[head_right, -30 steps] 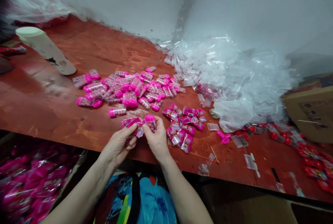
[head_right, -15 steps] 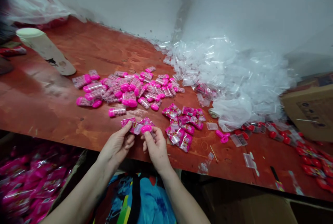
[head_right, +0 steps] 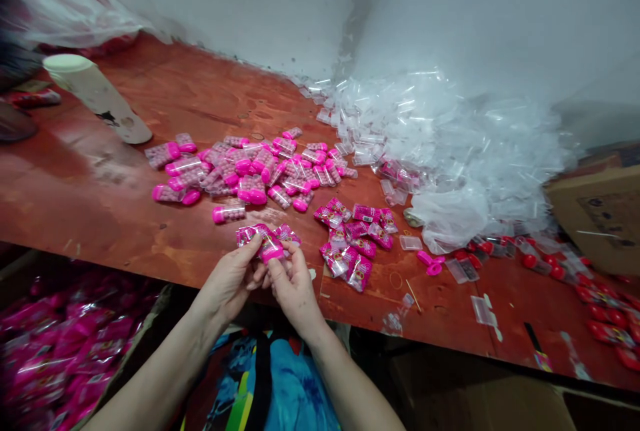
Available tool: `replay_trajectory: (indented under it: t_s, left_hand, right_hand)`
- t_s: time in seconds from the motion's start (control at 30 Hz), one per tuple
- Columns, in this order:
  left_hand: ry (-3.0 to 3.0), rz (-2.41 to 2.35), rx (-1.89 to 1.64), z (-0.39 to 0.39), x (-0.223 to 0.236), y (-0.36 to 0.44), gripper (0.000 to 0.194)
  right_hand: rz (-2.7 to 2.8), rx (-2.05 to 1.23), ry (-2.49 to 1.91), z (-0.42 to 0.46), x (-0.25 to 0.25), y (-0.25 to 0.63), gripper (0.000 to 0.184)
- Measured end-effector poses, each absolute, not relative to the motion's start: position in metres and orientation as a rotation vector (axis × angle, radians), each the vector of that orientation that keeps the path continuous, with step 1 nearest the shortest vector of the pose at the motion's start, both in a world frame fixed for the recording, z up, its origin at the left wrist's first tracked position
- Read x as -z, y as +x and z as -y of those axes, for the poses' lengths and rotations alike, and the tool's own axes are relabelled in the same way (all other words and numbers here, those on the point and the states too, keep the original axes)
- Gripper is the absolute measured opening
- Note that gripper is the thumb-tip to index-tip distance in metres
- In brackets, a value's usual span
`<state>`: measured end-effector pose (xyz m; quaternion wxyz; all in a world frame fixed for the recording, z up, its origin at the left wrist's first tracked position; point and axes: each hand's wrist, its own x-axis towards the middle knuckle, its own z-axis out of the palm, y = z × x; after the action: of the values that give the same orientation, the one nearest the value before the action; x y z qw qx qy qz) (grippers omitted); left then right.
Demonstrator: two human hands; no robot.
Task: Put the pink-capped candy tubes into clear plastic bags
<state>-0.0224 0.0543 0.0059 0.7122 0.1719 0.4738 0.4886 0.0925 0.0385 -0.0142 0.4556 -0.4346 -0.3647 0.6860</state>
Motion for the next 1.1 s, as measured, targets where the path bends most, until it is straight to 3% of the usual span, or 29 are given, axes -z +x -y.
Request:
replay_trajectory:
  t_s: [0.37, 0.6, 0.83, 1.1]
  left_hand:
    - [0.345, -1.014, -1.019, -0.050, -0.001, -0.024, 0.050]
    - [0.439, -0.968, -0.943, -0.048, -0.004, -0.027, 0.049]
    - [0.433, -0.997, -0.943, -0.044, -0.003, -0.023, 0.053]
    - [0.405, -0.825, -0.912, -0.042, 0.004, -0.027, 0.039]
  right_hand:
    - [1.244, -1.557, -1.059, -0.035, 0.014, 0.104, 0.052]
    - [0.933, -1.933, -0.924, -0.030, 0.012, 0.107, 0.052]
    - [1.002, -1.608, -1.120, -0.027, 0.011, 0.098, 0.059]
    - [0.815, -1.961, -0.963, -0.032, 0.010, 0.105, 0.061]
